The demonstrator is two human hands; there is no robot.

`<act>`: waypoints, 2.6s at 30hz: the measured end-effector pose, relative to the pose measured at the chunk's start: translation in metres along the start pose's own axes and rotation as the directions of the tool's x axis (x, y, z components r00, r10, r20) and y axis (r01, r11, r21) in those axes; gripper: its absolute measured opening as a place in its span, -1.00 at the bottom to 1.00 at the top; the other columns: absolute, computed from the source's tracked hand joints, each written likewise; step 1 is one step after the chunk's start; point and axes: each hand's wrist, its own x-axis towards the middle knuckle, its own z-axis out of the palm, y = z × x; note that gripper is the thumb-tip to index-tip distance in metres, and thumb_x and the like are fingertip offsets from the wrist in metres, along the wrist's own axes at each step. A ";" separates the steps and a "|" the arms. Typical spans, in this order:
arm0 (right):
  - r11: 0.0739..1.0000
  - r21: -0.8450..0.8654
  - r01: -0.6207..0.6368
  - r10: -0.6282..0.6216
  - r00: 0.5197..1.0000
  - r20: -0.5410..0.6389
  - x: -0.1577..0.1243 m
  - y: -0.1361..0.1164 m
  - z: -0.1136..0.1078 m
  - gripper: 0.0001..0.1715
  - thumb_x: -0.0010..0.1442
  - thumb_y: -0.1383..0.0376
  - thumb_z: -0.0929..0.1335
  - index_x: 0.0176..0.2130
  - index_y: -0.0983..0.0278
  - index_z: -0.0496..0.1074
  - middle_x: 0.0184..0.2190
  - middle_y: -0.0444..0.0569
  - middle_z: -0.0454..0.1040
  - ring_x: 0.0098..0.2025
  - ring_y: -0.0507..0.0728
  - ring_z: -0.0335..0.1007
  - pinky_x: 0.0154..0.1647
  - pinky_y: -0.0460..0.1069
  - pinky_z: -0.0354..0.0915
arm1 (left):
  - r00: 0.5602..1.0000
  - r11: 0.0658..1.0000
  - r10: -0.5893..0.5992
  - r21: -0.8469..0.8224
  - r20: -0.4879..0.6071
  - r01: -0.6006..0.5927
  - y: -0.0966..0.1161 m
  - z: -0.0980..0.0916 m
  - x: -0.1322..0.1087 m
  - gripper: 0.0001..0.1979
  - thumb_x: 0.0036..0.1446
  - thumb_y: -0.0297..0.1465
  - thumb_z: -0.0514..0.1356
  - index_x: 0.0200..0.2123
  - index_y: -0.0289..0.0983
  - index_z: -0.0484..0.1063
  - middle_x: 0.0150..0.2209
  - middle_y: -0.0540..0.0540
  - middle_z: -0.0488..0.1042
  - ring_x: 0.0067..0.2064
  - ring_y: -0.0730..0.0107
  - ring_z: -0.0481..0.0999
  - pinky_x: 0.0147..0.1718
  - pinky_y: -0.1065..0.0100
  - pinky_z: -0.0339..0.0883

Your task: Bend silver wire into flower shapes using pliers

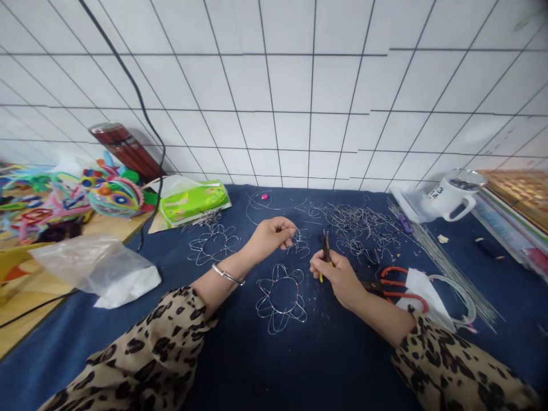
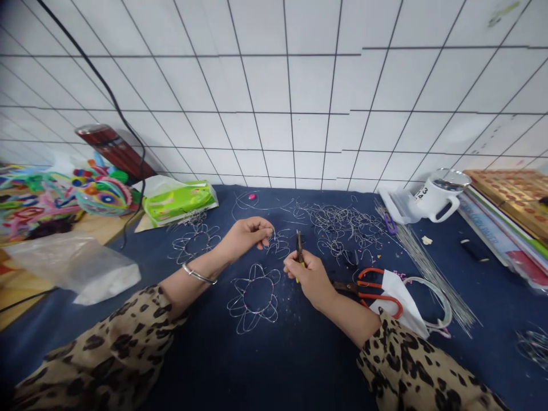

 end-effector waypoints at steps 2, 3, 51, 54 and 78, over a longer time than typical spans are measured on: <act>0.999 -0.034 0.024 -0.024 1.000 -0.009 -0.001 0.000 0.000 -0.80 0.15 0.17 0.30 -0.32 0.27 0.35 -0.46 -0.11 0.37 -0.43 0.01 0.26 -0.35 -0.05 0.21 | 0.999 0.998 -0.045 -0.041 -0.015 0.044 0.005 0.005 -0.017 -0.84 0.09 -0.32 0.14 -0.32 -0.29 0.39 -0.56 -0.01 0.43 -0.54 0.53 0.43 -0.56 0.50 0.32; 0.997 -0.061 0.040 -0.041 0.999 -0.009 -0.002 -0.001 0.001 -0.79 0.15 0.16 0.30 -0.31 0.27 0.36 -0.46 -0.12 0.37 -0.43 0.01 0.26 -0.35 -0.05 0.20 | 0.998 0.998 -0.055 -0.019 -0.029 0.055 0.008 0.008 -0.025 -0.85 0.08 -0.32 0.14 -0.34 -0.29 0.39 -0.57 0.01 0.41 -0.55 0.53 0.43 -0.56 0.50 0.31; 0.903 -0.353 0.243 -0.275 0.961 -0.042 -0.029 -0.009 0.017 -0.82 0.17 0.17 0.29 -0.30 0.22 0.34 -0.45 -0.14 0.34 -0.43 0.02 0.22 -0.34 -0.05 0.17 | 0.971 0.928 -0.129 -0.370 -0.203 0.047 0.028 0.036 -0.111 -0.80 -0.10 -0.41 0.32 -0.35 -0.30 0.43 -0.39 -0.06 0.53 -0.31 0.38 0.53 -0.28 0.32 0.43; 0.924 -0.303 0.232 -0.238 0.971 0.020 -0.027 -0.008 0.017 -0.74 0.21 0.13 0.24 -0.33 0.25 0.36 -0.45 -0.11 0.35 -0.40 0.04 0.25 -0.33 -0.04 0.17 | 0.974 0.967 -0.097 -0.250 -0.205 0.043 0.024 0.037 -0.111 -0.81 -0.07 -0.37 0.30 -0.34 -0.29 0.43 -0.39 -0.06 0.53 -0.34 0.38 0.51 -0.33 0.34 0.43; 0.927 -0.330 0.175 -0.119 0.976 0.183 -0.034 -0.012 0.025 -0.78 0.18 0.15 0.27 -0.37 0.24 0.34 -0.49 -0.15 0.33 -0.43 0.01 0.21 -0.35 -0.05 0.17 | 0.990 0.977 0.108 0.194 -0.089 -0.089 0.025 0.033 -0.114 -0.77 0.23 -0.30 0.00 -0.40 -0.27 0.33 -0.57 0.05 0.30 -0.55 0.56 0.28 -0.52 0.49 0.17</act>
